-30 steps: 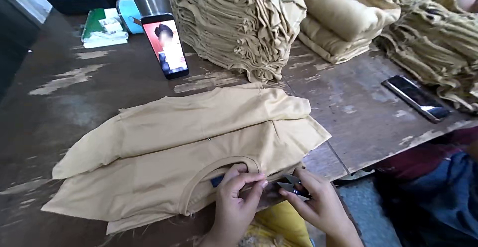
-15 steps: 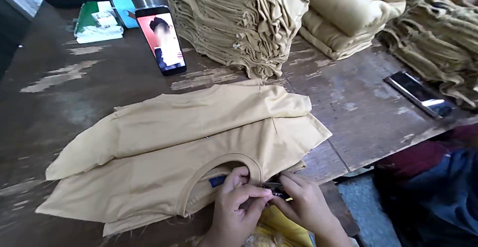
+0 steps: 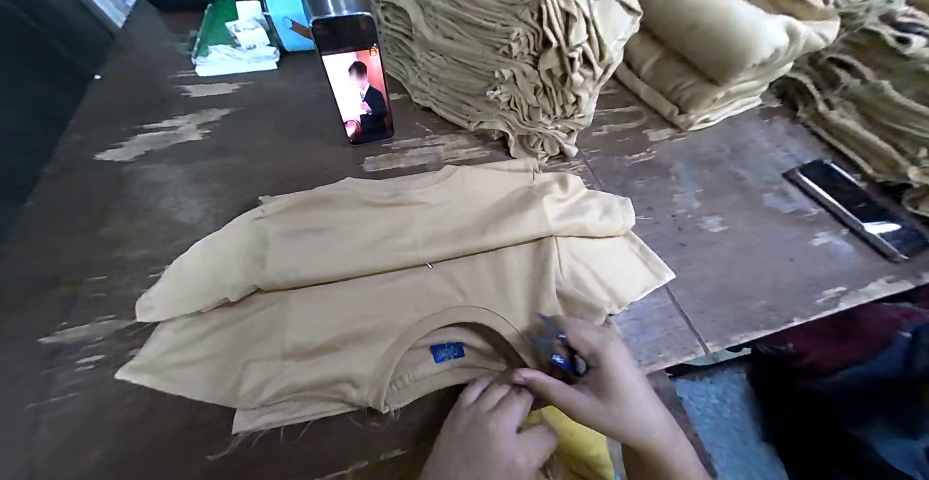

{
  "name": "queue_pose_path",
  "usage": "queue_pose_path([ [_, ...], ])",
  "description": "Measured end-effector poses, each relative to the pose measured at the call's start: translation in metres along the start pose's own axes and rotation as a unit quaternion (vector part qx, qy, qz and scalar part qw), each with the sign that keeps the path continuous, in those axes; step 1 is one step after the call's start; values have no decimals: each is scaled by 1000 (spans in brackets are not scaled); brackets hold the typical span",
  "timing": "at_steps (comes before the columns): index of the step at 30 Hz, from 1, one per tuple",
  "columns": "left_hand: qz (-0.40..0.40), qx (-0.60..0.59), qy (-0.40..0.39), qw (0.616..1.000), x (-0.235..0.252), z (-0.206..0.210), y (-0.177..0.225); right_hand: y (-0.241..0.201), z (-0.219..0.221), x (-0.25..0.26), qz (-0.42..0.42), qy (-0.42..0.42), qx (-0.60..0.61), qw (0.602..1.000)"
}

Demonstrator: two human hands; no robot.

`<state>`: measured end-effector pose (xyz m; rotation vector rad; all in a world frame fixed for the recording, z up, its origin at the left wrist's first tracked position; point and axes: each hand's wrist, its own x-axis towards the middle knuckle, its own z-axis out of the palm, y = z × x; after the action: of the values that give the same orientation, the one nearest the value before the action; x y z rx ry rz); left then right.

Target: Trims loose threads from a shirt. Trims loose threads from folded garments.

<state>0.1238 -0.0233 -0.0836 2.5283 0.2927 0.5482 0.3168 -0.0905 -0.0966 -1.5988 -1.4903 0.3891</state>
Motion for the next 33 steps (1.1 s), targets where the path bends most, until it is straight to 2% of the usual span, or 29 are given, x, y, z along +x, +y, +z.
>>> queue_pose_path([
  [2, 22, 25, 13, 999, -2, 7, -9, 3, 8, 5, 28, -54, -2, 998],
  [3, 25, 22, 36, 999, -2, 11, -14, 3, 9, 5, 23, -53, -7, 998],
  [6, -1, -41, 135, 990, 0, 20, -25, 4, 12, -2, -8, 32, 25, 999],
  [10, -80, -195, 219, 953, 5, 17, -26, 1, 14, -4, -10, 147, 170, 974],
  [13, -128, -300, 243, 914, 5, 20, -26, 3, 23, -5, 11, 163, 305, 938],
  [16, -134, -352, 259, 889, 7, 23, -25, 3, 30, -8, 37, 162, 385, 908],
  [18, -118, -345, 266, 892, 9, 24, -24, 3, 32, -10, 42, 158, 402, 901],
  [22, -59, -202, 285, 935, 13, 26, -27, 2, 32, -11, 30, 150, 395, 906],
  [24, -53, -165, 271, 947, 12, 24, -25, 4, 31, -11, 24, 154, 382, 911],
  [26, -81, -223, 237, 942, 11, 23, -21, 5, 25, -11, 19, 140, 324, 935],
  [29, -134, -388, 206, 888, 7, 18, -12, 8, 1, -18, -7, 37, 83, 996],
  [31, -136, -422, 203, 873, 3, 14, -12, 6, -15, -25, -15, -37, -64, 997],
  [33, -129, -423, 207, 873, 0, 12, -13, 4, -22, -33, -23, -66, -144, 987],
])
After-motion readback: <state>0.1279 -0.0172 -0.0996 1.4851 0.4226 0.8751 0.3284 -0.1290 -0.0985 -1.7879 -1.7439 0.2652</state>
